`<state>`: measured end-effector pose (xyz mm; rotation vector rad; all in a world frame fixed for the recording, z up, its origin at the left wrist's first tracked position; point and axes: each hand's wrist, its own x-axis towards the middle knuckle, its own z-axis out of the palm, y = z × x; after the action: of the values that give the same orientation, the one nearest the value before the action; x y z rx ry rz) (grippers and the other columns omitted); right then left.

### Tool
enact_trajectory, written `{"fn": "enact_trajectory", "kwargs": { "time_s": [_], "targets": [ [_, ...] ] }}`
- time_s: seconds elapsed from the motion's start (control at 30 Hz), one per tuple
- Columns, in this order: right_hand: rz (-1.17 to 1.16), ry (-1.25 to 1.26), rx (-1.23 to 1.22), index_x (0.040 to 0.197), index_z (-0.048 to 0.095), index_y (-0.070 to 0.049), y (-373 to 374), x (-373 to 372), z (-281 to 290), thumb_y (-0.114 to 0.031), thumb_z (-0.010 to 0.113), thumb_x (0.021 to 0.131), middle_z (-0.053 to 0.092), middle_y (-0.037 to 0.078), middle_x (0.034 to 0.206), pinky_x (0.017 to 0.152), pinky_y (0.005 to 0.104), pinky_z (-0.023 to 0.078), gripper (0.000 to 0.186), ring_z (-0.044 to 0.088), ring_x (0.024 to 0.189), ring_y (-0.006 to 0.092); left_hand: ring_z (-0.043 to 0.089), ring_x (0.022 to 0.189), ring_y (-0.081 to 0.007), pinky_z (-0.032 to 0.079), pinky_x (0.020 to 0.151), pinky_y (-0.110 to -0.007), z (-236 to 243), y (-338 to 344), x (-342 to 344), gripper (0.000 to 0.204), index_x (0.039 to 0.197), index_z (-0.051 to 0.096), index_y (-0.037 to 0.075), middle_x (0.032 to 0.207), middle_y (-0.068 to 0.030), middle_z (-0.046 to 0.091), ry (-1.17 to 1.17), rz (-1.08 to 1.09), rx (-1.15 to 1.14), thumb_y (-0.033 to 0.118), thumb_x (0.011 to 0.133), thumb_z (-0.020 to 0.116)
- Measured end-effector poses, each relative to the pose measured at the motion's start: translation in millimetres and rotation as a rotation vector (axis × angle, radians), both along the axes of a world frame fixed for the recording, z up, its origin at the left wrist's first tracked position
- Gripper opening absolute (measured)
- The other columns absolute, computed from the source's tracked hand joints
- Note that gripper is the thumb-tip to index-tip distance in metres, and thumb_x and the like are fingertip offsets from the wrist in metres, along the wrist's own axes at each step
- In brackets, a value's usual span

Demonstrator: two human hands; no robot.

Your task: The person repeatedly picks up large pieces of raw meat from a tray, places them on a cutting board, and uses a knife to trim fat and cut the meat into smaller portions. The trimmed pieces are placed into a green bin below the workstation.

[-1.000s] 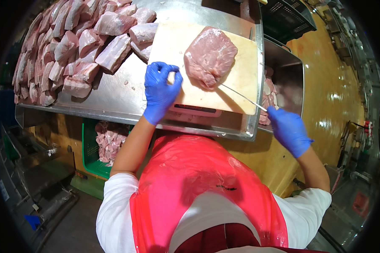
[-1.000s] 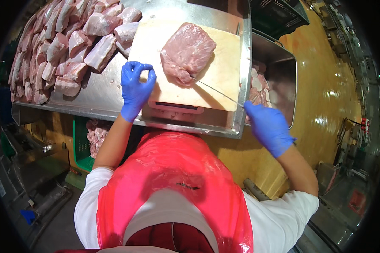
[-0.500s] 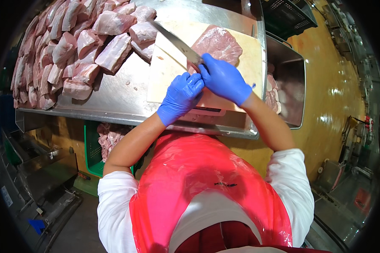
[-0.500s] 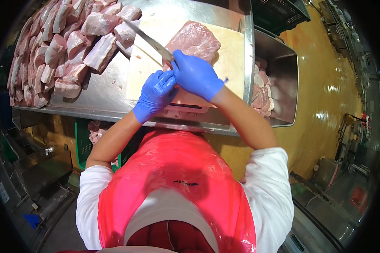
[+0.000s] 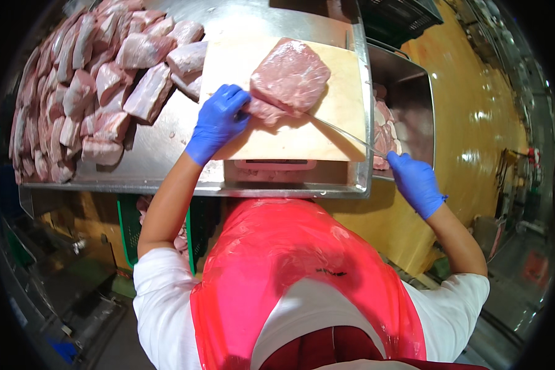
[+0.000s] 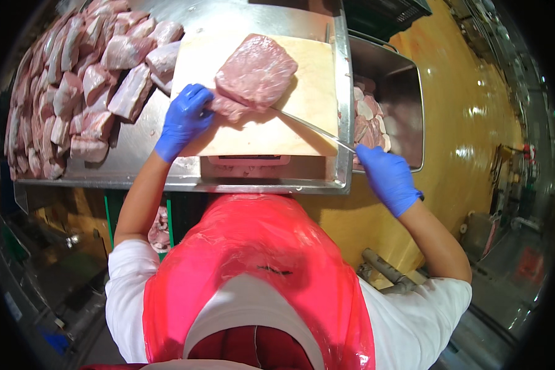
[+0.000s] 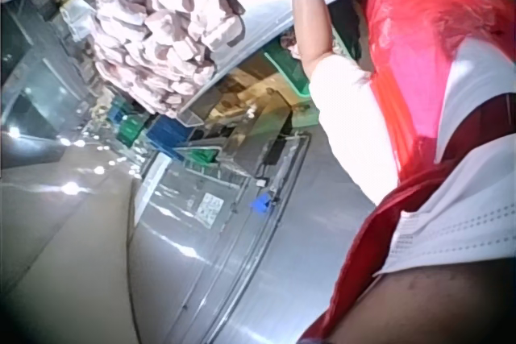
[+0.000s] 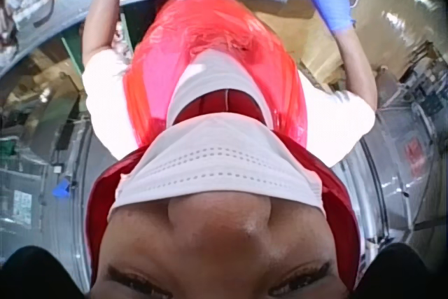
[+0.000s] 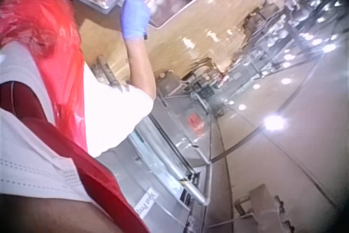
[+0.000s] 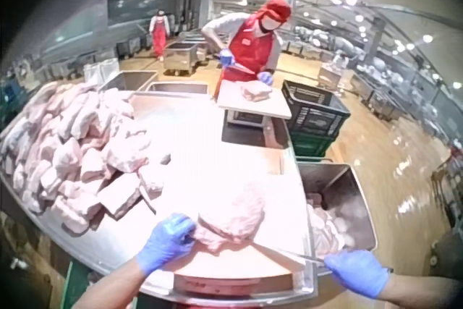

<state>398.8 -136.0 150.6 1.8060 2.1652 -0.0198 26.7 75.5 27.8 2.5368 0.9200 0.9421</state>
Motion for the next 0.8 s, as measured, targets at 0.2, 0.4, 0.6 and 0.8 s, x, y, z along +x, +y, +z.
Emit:
{"fn": "enact_trajectory", "kwargs": {
  "time_s": [0.2, 0.4, 0.6, 0.8],
  "targets": [
    [-0.137, 0.623, 0.151, 0.104, 0.057, -0.009, 4.4, -44.6, -22.6, -0.018, 0.058, 0.097, 0.066, 0.017, 0.08, 0.059, 0.0496, 0.052, 0.012, 0.065, 0.069, 0.0412, 0.062, 0.083, -0.0303, 0.052, 0.073, -0.039, -5.2, -17.2, -20.4, 0.032, 0.092, 0.061, 0.011, 0.091, -0.0079, 0.062, 0.012, -0.122, 0.135, 0.004, 0.066, 0.078],
    [0.039, 0.674, 0.221, 0.108, 0.054, -0.005, 127.3, -173.4, -64.1, -0.013, 0.054, 0.097, 0.067, 0.021, 0.084, 0.066, 0.0528, 0.054, 0.014, 0.067, 0.076, 0.043, 0.061, 0.083, -0.03, 0.051, 0.071, -0.04, 4.2, -8.3, -16.6, 0.032, 0.093, 0.06, 0.011, 0.092, -0.0079, 0.061, 0.103, -0.262, 0.162, 0.008, 0.067, 0.078],
    [-0.12, 0.403, 0.009, 0.11, 0.053, -0.005, 63.8, -153.2, -50.9, -0.009, 0.053, 0.094, 0.068, 0.022, 0.084, 0.064, 0.0513, 0.054, 0.017, 0.069, 0.074, 0.0406, 0.062, 0.088, -0.032, 0.053, 0.074, -0.041, -5.0, 20.7, -25.6, 0.032, 0.096, 0.06, 0.01, 0.097, -0.0091, 0.062, 0.074, -0.301, 0.123, 0.007, 0.067, 0.075],
    [-0.184, 0.255, -0.021, 0.105, 0.052, -0.008, -25.0, -83.0, -27.6, -0.014, 0.054, 0.098, 0.066, 0.018, 0.083, 0.06, 0.0512, 0.052, 0.01, 0.067, 0.071, 0.0397, 0.062, 0.092, -0.0374, 0.052, 0.083, -0.042, -9.3, 79.1, -70.2, 0.027, 0.089, 0.059, 0.003, 0.09, -0.0156, 0.062, -0.156, -0.08, 0.085, 0.0, 0.066, 0.074]
  ]
}}
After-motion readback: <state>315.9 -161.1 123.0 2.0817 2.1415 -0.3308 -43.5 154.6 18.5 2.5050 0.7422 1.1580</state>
